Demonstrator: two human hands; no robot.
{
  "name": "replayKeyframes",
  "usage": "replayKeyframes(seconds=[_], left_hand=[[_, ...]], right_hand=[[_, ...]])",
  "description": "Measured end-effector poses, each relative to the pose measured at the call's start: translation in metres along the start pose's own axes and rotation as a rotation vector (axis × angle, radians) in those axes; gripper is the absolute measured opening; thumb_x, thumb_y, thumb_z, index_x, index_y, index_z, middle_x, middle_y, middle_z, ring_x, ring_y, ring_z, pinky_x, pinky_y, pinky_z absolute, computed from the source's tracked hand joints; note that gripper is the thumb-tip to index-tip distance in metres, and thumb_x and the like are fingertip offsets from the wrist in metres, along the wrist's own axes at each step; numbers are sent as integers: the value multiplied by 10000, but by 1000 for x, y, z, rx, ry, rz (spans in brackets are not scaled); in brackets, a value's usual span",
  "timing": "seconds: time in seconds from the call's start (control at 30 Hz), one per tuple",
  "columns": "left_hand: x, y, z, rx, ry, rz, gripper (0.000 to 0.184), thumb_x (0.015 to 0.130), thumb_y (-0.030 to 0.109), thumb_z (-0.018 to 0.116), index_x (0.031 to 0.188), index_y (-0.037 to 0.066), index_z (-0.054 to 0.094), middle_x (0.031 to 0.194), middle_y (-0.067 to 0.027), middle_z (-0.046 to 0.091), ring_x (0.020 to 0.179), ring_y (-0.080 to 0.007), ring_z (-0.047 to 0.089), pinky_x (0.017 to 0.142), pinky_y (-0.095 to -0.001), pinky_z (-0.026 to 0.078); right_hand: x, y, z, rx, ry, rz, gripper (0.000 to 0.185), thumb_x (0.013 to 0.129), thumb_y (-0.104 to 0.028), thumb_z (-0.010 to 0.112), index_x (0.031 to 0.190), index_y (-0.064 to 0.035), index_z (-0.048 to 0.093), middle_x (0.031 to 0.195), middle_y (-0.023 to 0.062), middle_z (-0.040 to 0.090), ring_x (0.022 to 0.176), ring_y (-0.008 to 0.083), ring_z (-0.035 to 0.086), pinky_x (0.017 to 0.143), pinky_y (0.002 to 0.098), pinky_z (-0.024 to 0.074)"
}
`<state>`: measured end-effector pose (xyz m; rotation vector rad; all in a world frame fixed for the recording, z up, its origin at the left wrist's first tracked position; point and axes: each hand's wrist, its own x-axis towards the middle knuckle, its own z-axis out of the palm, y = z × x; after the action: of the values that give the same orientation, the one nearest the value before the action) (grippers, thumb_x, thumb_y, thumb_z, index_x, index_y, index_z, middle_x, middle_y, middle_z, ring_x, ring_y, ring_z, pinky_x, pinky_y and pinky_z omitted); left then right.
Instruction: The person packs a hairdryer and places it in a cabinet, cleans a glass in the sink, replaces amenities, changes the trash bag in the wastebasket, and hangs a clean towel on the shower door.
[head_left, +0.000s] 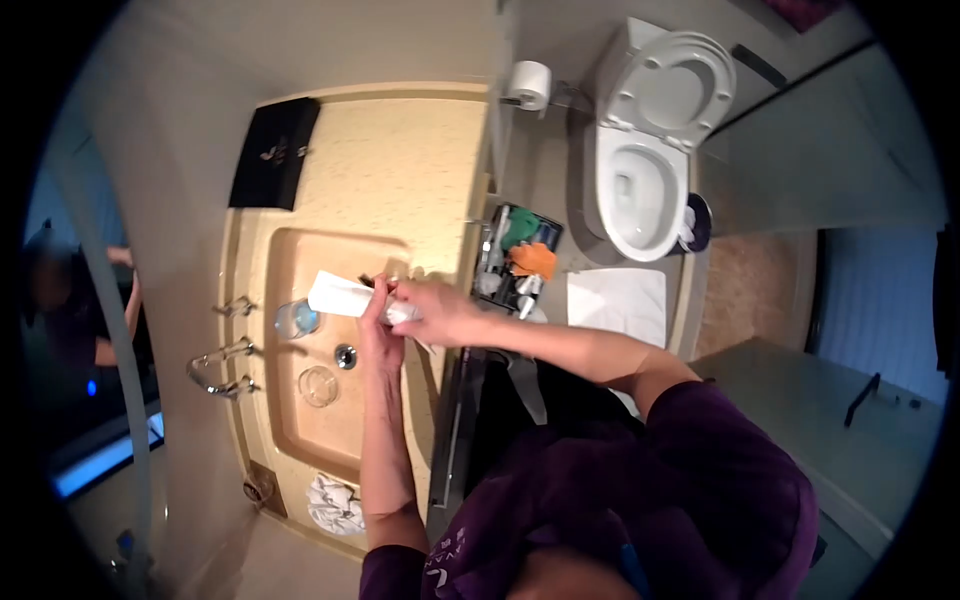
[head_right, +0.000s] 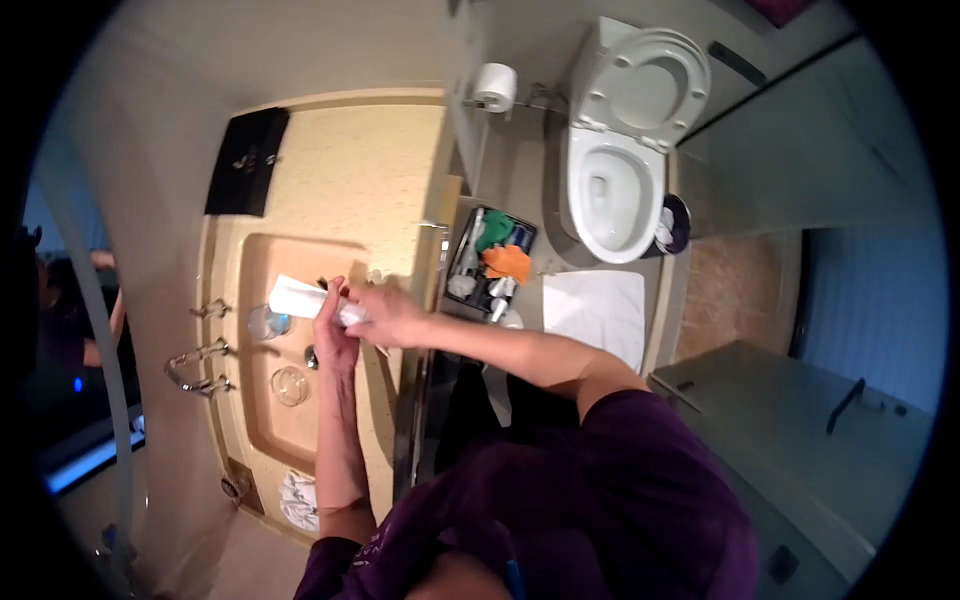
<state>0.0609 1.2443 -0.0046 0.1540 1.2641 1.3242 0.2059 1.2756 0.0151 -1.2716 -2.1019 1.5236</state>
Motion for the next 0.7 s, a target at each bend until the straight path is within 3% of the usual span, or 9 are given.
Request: replayKeyframes(seconds=[0.07,0.1,0.17,0.23,0.3,0.4,0.47,0.53,0.7], left_hand=[[16,-4,15,163,-81,-60,271,989,234,631,1138,13,585,970,-82,650,806,-174,623,706,-311,530],[18,-2,22,146,-101,-79,241,998,205,604,1111,-7,588,968,-106,655,803,-177,627,717,-325,534],[32,5,32,176,-91,25,186,1003,180,584,1043,0,605,889,-103,664,794,-176,629,694,-315,527],[58,25,38,255,-67,147,151,991,155,582,984,9,621,839,-93,662,726,-175,618,650,-314,511],[95,61,35,374,16,249,147,949,150,610,935,8,645,781,-76,647,623,-177,592,591,-327,487],[169,120,22,631,102,332,227,848,209,702,938,0,697,685,-56,621,536,-184,584,542,-357,478],[225,146,18,939,358,486,272,818,233,740,987,20,723,692,-69,654,576,-181,638,563,-356,509],[277,169,5,1223,289,444,252,831,219,721,1015,47,734,749,-86,700,631,-182,689,591,-347,533],[318,157,30,1302,323,531,279,840,190,642,1046,17,718,795,-113,725,699,-222,730,673,-386,558]], right_hand=[[-19,11,-9,95,51,6,335,902,-279,700,1090,-26,586,944,182,653,854,324,655,754,432,517],[-27,15,-17,143,93,-5,414,910,-322,675,1142,5,572,1047,226,649,1020,377,639,869,457,504],[-36,42,-25,196,196,-45,414,933,-312,642,1226,-24,591,1104,214,643,1030,375,637,877,453,508],[-62,65,-45,117,354,-51,383,925,-235,649,1258,-52,599,1121,190,654,1034,362,636,869,442,516],[-92,99,-62,157,394,29,341,929,-109,655,1253,-18,595,1098,138,678,1024,255,682,861,333,550],[-149,167,-76,-7,552,175,285,907,-26,628,1191,-4,631,991,139,695,774,208,691,720,301,554],[-192,184,-85,-20,588,444,261,871,-54,655,1130,-24,649,926,163,712,773,264,706,724,386,564],[-237,222,-77,-49,622,592,250,861,-55,653,1111,-30,656,907,159,716,757,271,706,716,393,562],[-353,267,-28,-216,613,862,211,849,-100,629,1035,-21,692,804,155,706,740,272,701,706,369,550]])
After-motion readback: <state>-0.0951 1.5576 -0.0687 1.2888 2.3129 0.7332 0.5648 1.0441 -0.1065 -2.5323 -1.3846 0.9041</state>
